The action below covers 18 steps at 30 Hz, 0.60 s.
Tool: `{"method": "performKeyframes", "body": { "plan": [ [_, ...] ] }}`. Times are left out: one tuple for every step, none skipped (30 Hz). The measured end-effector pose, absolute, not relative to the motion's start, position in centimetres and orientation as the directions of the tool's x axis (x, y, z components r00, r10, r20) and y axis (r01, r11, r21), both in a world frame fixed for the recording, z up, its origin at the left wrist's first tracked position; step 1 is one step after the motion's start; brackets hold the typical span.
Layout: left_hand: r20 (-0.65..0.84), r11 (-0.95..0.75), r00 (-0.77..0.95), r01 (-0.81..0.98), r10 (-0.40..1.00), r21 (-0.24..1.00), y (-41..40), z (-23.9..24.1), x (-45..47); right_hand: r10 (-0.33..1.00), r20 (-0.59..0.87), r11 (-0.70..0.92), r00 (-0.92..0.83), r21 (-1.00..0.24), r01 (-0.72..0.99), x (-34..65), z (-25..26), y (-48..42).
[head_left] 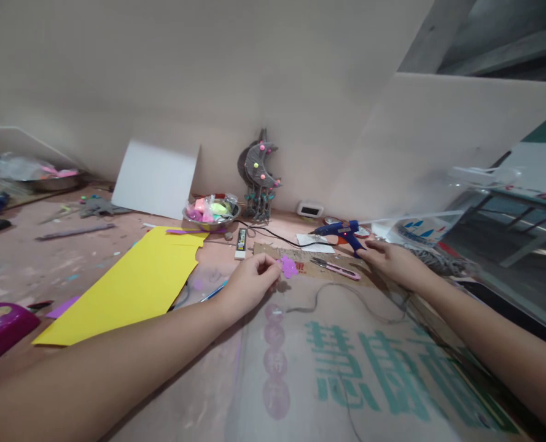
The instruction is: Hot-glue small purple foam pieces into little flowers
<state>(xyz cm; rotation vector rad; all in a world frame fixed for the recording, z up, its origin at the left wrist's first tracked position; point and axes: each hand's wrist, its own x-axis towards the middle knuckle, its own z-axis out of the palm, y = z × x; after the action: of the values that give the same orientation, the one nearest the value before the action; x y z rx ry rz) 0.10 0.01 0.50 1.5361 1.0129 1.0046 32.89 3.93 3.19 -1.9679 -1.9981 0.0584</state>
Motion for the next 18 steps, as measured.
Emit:
{"method": "performKeyframes", "body": {
  "plan": [
    [0.113,-0.152,0.305,0.109,0.946,0.982,0.0,0.5,0.1,0.962,0.271,0.032,0.019,-0.183,0.983,32.6,3.2,3.0],
    [0.113,-0.151,0.304,0.107,0.946,0.983,0.1,0.5,0.1,0.946,0.322,0.068,-0.029,-0.11,0.992,32.2,3.3,2.1],
    [0.11,-0.149,0.3,0.11,0.947,0.983,0.1,0.5,0.1,0.917,0.385,0.14,-0.106,-0.06,0.988,31.4,3.4,1.2],
    [0.109,-0.149,0.295,0.117,0.949,0.982,0.0,0.5,0.1,0.881,0.439,0.224,-0.178,-0.053,0.973,30.4,3.6,0.3],
    [0.108,-0.15,0.294,0.125,0.95,0.981,0.0,0.6,0.1,0.856,0.451,0.324,-0.251,-0.091,0.942,29.2,3.8,-0.6],
    [0.11,-0.154,0.296,0.131,0.949,0.979,-0.1,0.6,0.1,0.848,0.422,0.415,-0.321,-0.151,0.897,27.8,4.0,-1.4],
    [0.112,-0.158,0.299,0.132,0.948,0.979,-0.1,0.7,0.1,0.852,0.365,0.467,-0.376,-0.206,0.86,26.4,4.2,-2.2],
    [0.115,-0.161,0.304,0.129,0.946,0.979,-0.2,0.7,0.1,0.849,0.306,0.508,-0.431,-0.246,0.826,25.0,4.3,-2.9],
    [0.118,-0.163,0.309,0.125,0.944,0.979,-0.2,0.8,0.1,0.841,0.257,0.536,-0.476,-0.281,0.796,23.7,4.4,-3.4],
    [0.12,-0.164,0.311,0.121,0.943,0.979,-0.2,0.8,0.1,0.828,0.217,0.561,-0.517,-0.314,0.766,22.6,4.3,-3.8],
    [0.122,-0.165,0.31,0.119,0.943,0.979,-0.2,0.8,0.1,0.81,0.18,0.583,-0.558,-0.342,0.737,21.7,4.0,-4.0],
    [0.124,-0.168,0.308,0.119,0.943,0.979,-0.2,0.7,0.1,0.799,0.159,0.593,-0.58,-0.367,0.717,21.1,3.7,-4.1],
    [0.128,-0.172,0.306,0.121,0.943,0.978,-0.2,0.7,0.1,0.796,0.157,0.595,-0.585,-0.38,0.708,20.6,3.2,-4.0],
    [0.131,-0.175,0.304,0.124,0.944,0.977,-0.1,0.7,0.1,0.797,0.167,0.594,-0.58,-0.384,0.707,20.4,2.6,-3.9],
    [0.132,-0.177,0.304,0.126,0.943,0.976,-0.1,0.7,0.1,0.802,0.189,0.592,-0.567,-0.379,0.711,20.3,2.1,-3.8],
    [0.131,-0.177,0.307,0.128,0.943,0.976,-0.1,0.8,0.1,0.803,0.215,0.593,-0.555,-0.369,0.716,20.3,1.6,-3.7],
    [0.128,-0.176,0.312,0.13,0.941,0.976,-0.1,0.8,0.1,0.801,0.239,0.598,-0.549,-0.358,0.717,20.4,1.2,-3.6],
    [0.125,-0.174,0.316,0.133,0.941,0.976,-0.2,0.8,0.1,0.797,0.261,0.604,-0.545,-0.355,0.713,20.4,1.0,-3.7]
  ]
}}
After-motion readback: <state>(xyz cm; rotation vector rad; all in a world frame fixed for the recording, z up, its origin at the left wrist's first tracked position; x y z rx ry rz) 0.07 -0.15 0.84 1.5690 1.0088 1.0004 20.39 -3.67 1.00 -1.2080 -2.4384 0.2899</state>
